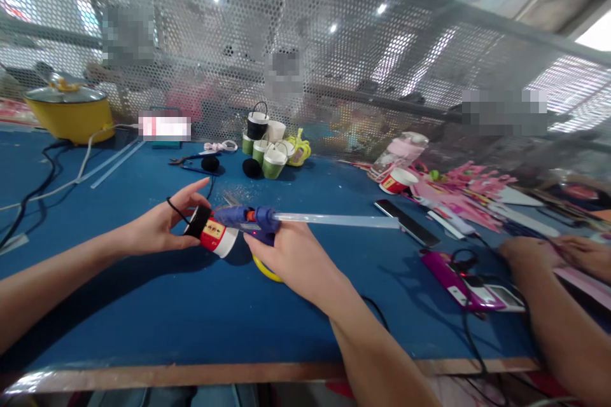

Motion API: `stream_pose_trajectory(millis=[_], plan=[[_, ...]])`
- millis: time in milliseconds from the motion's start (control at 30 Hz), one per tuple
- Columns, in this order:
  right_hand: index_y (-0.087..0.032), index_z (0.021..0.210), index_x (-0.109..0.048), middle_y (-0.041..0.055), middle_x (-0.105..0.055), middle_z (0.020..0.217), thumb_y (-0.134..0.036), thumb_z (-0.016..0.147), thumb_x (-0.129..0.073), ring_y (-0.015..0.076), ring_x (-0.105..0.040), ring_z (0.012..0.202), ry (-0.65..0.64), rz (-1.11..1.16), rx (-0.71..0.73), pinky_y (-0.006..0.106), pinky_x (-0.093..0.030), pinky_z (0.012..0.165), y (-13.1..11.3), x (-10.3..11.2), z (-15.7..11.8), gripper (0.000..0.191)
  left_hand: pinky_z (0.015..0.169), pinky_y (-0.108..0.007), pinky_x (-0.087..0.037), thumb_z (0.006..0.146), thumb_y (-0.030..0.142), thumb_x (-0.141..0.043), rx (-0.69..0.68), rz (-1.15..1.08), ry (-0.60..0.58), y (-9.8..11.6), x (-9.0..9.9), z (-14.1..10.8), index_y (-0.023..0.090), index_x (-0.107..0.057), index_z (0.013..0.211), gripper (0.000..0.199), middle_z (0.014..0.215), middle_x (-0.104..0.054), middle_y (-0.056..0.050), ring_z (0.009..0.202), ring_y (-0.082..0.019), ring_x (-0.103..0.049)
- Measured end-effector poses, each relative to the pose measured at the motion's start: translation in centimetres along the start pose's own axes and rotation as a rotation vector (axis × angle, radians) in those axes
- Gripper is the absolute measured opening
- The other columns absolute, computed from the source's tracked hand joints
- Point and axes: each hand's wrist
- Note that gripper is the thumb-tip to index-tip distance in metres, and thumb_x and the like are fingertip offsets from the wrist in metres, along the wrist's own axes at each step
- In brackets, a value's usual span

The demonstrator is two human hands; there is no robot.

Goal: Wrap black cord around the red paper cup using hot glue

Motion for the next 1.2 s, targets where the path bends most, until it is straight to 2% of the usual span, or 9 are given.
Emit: stream_pose_trajectory(millis=[267, 467, 600, 767, 933, 1200], plan=[[-0.019, 0.056, -0.054, -0.0002, -0.060, 0.054, -0.025, 0.081, -0.052, 0.0151, -0.055, 0.053, 0.016, 0.029, -0.018, 0.027, -0.041, 0.053, 0.2, -0.2, 0.4, 0.026, 0.086, -0.037, -0.043, 0.071, 0.016, -0.066, -0.029, 0.048, -0.010, -0.3, 0.1, -0.2, 0.032, -0.015, 0.142, 0.089, 0.111, -0.045, -0.006, 0.098, -0.020, -0.051], [-0.020, 0.065, -0.061, 0.0002, -0.065, 0.061, -0.026, 0.079, -0.053, 0.0165, -0.058, 0.056, -0.008, 0.075, -0.051, 0.027, -0.043, 0.055, -0.1, 0.1, 0.1, 0.017, 0.088, -0.037, -0.043, 0.071, 0.014, -0.065, -0.020, 0.038, -0.012, -0.2, 0.0, -0.2, 0.032, -0.014, 0.142, 0.089, 0.110, -0.046, -0.005, 0.099, -0.020, -0.051], [-0.020, 0.063, -0.060, 0.0004, -0.064, 0.060, -0.025, 0.079, -0.052, 0.0165, -0.058, 0.056, 0.010, 0.072, -0.052, 0.028, -0.043, 0.056, 0.0, 0.0, 0.3, 0.018, 0.088, -0.038, -0.043, 0.071, 0.014, -0.065, -0.022, 0.031, -0.023, -0.2, 0.0, -0.1, 0.032, -0.013, 0.142, 0.089, 0.112, -0.046, -0.006, 0.100, -0.020, -0.051], [-0.020, 0.067, -0.061, 0.0013, -0.064, 0.062, -0.029, 0.081, -0.051, 0.0176, -0.058, 0.058, -0.038, 0.041, -0.068, 0.028, -0.042, 0.053, -0.1, -0.2, -0.3, 0.020, 0.091, -0.039, -0.042, 0.070, 0.014, -0.066, 0.003, 0.007, 0.008, -0.2, -0.1, 0.0, 0.030, -0.013, 0.142, 0.091, 0.109, -0.046, -0.005, 0.100, -0.019, -0.051], [-0.020, 0.075, -0.059, -0.0001, -0.064, 0.066, -0.030, 0.084, -0.049, 0.0155, -0.057, 0.057, -0.058, 0.018, 0.003, 0.026, -0.041, 0.053, -0.3, -0.3, -1.0, 0.017, 0.091, -0.042, -0.042, 0.068, 0.018, -0.067, 0.093, -0.013, 0.055, -0.1, -0.1, 0.1, 0.029, -0.012, 0.142, 0.093, 0.104, -0.046, -0.004, 0.097, -0.019, -0.052], [-0.019, 0.086, -0.061, 0.0038, -0.068, 0.080, -0.024, 0.084, -0.048, 0.0192, -0.062, 0.073, -0.089, -0.031, 0.076, 0.028, -0.044, 0.064, -0.6, -0.4, -1.1, 0.014, 0.089, -0.043, -0.044, 0.066, 0.020, -0.067, 0.155, -0.013, 0.076, -0.1, -0.3, 0.2, 0.028, -0.012, 0.142, 0.094, 0.104, -0.047, -0.004, 0.093, -0.019, -0.054]])
Point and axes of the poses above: each hand's wrist, its own z-axis towards the middle knuckle, its own x-axis out of the back of the hand, y = z × x
